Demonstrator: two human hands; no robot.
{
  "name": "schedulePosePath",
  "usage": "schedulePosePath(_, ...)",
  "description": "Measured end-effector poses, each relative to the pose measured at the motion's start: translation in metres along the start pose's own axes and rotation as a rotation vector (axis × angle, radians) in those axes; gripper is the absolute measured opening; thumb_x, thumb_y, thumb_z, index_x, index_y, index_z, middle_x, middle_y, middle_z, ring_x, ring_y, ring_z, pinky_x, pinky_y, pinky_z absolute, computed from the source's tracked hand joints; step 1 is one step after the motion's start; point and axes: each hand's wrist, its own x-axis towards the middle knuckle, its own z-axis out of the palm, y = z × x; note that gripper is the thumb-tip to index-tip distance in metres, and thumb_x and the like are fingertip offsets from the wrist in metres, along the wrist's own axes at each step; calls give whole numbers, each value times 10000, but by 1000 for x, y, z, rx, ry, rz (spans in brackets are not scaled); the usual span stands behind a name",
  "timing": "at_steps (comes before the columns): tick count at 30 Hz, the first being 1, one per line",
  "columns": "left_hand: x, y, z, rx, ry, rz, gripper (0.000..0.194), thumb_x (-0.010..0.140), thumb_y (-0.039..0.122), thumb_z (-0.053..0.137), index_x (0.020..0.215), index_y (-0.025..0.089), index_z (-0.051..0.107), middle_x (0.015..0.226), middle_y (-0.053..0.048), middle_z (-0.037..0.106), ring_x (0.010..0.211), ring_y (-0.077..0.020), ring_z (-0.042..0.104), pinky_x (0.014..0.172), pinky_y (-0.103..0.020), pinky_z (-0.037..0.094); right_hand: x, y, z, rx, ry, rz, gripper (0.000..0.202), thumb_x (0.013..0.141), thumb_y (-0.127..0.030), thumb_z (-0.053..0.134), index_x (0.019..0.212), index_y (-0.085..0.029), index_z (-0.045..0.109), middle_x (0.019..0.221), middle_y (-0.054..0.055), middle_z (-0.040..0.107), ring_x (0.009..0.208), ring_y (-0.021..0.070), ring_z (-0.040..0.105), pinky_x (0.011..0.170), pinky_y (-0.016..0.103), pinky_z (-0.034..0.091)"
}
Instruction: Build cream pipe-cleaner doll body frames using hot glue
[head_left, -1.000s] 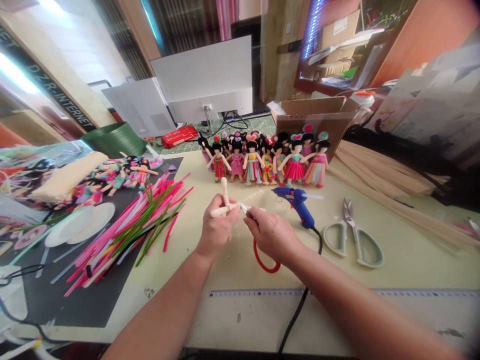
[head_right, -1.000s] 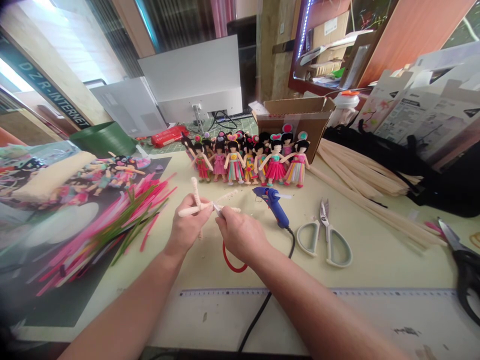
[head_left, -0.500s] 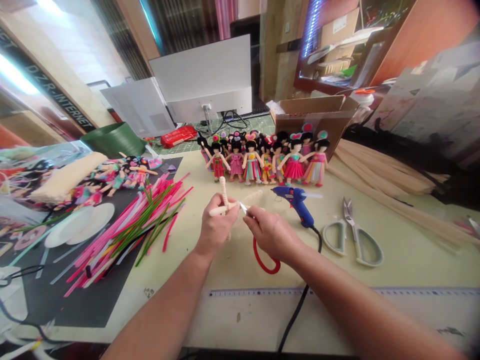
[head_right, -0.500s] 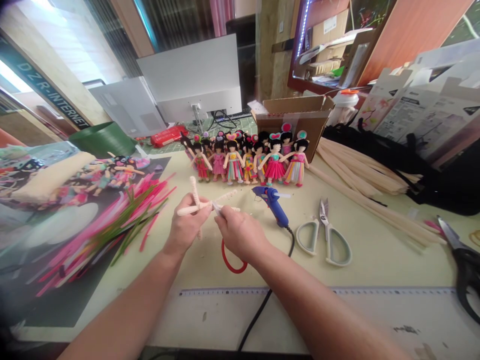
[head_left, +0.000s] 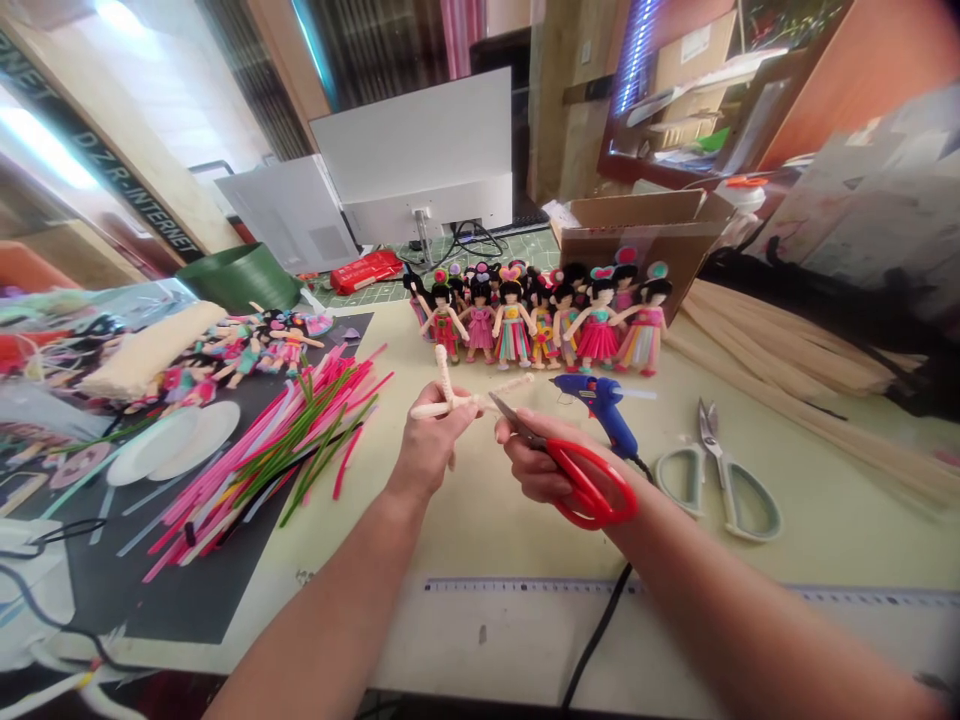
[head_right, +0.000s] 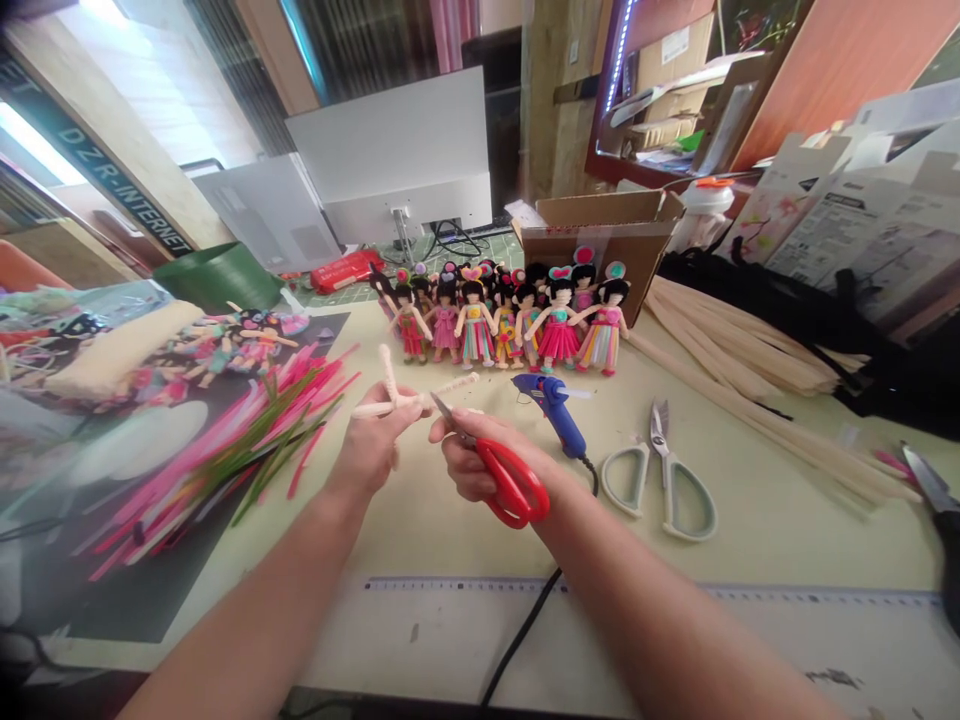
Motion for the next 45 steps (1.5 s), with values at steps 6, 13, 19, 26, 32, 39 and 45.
schedulePosePath(6, 12, -5, -9, -72, 25, -61, 247, 706, 331, 734, 819, 171, 583, 750, 3, 641, 764, -151, 637, 791, -307, 438, -8, -13, 5, -702, 276, -33, 343, 923, -486, 434, 846, -196, 600, 565, -44, 429, 465, 86, 373, 448, 226, 298)
schedulePosePath(13, 17, -3, -18, -81, -20, -219, 253, 747, 399, 672, 836, 176, 588, 793, -10, 677, 757, -142, 640, 755, -287, 401, -3, 7, 8, -1707, 451, 26, 275, 896, -301, 489, 670, -197, 606, 649, 24, 595, 571, 138, 474, 531, 288, 257)
schedulePosePath(19, 10, -4, -12, 25, -257, -247, 284, 789, 438, 647, 806, 166, 570, 759, -4, 639, 665, -117, 584, 704, -284, 402, -3, 4, 9, -1815, 727, -545, 158, 897, -305, 569, 911, -216, 699, 887, 56, 657, 832, 200, 543, 713, 308, 380)
schedulePosePath(26, 1, -10, -1, -59, -377, -248, 295, 794, 421, 669, 779, 172, 512, 697, 15, 584, 649, -108, 542, 667, -262, 412, 5, 12, 4, -1915, 694, -583, 189, 852, -391, 646, 824, -211, 699, 821, 40, 641, 760, 180, 546, 698, 310, 351)
schedulePosePath(32, 3, -8, -2, -193, -383, -348, 404, 795, 558, 621, 802, 155, 591, 743, -21, 624, 669, -116, 578, 675, -251, 428, 6, 15, 5, -1901, 777, -623, 220, 880, -295, 566, 712, -186, 656, 742, 29, 618, 649, 129, 527, 560, 263, 294)
schedulePosePath(39, 0, -6, 8, -540, -420, -511, 382, 803, 515, 607, 924, 161, 681, 862, -72, 677, 798, -167, 633, 710, -278, 463, 3, 4, 1, -1706, 920, -665, 211, 853, -283, 547, 682, -187, 622, 709, 29, 602, 597, 114, 507, 555, 240, 359)
schedulePosePath(45, -10, -10, 16, -393, -363, -311, 257, 734, 325, 743, 941, 191, 671, 868, -18, 653, 792, -116, 599, 726, -245, 426, 3, 7, 4, -1666, 894, -613, 243, 870, -329, 536, 703, -188, 644, 738, 46, 614, 640, 129, 529, 580, 246, 373)
